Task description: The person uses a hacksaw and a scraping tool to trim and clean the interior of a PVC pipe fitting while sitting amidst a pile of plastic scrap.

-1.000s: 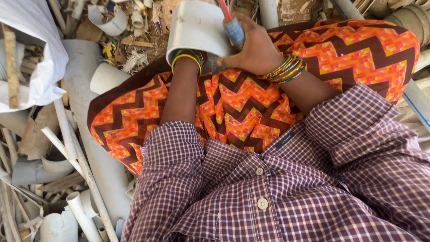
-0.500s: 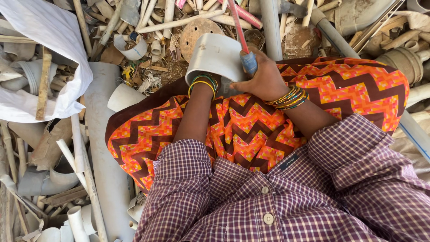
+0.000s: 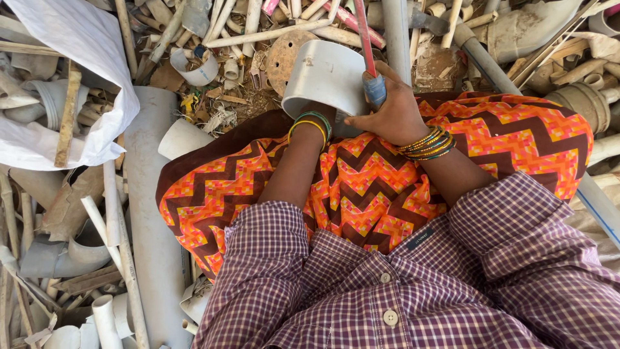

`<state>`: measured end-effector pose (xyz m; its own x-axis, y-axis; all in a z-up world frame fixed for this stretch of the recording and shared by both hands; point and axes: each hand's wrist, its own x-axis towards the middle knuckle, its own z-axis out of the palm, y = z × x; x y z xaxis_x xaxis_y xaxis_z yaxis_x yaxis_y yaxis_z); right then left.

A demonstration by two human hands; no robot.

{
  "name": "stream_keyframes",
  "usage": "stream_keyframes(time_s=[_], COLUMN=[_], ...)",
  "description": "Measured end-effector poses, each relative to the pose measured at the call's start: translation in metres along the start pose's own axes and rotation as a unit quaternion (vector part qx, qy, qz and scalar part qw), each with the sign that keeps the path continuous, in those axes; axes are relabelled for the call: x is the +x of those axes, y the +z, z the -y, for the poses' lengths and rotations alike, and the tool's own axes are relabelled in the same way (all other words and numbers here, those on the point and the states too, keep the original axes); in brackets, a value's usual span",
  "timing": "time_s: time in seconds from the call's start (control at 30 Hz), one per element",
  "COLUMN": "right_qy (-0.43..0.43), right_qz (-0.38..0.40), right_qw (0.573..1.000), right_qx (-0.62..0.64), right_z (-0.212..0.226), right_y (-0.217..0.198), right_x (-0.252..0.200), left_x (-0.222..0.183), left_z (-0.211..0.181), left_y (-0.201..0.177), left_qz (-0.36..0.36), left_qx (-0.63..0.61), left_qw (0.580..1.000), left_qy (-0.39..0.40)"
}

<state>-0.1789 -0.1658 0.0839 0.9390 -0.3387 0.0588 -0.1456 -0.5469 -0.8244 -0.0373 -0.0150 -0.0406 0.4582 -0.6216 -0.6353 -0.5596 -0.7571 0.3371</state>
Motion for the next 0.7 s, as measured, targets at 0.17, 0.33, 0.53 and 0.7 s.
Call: stream_keyframes(time_s=[0.17,0.33,0.53,0.7], right_qy=[-0.014,0.046,0.034,0.047], right_qz=[0.006,0.003,-0.032,-0.044], right_qw=[1.0,0.999,0.999,0.997], right_qx=[-0.014,0.005,-0.005,-0.038], right_z=[-0.001,-0.008,-0.025,-0.032], right_y=[-0.004,-0.009,-0.005,-0.019], right_x=[0.003,0.007,0.011,0.014], left_x=[0.006,-0.003,-0.038,-0.071], left_z=[0.004,-0.006,-0.026,-0.007], left_y=[0.001,-0.017,-0.052,-0.079], left_qz=[0.008,-0.02,0.025,-0.077], left_qx=[0.026,0.069,0.057,-0.15], left_qw=[0.999,0.997,0.995,0.974], left_qy=[0.016,0.02,0.08,-0.152])
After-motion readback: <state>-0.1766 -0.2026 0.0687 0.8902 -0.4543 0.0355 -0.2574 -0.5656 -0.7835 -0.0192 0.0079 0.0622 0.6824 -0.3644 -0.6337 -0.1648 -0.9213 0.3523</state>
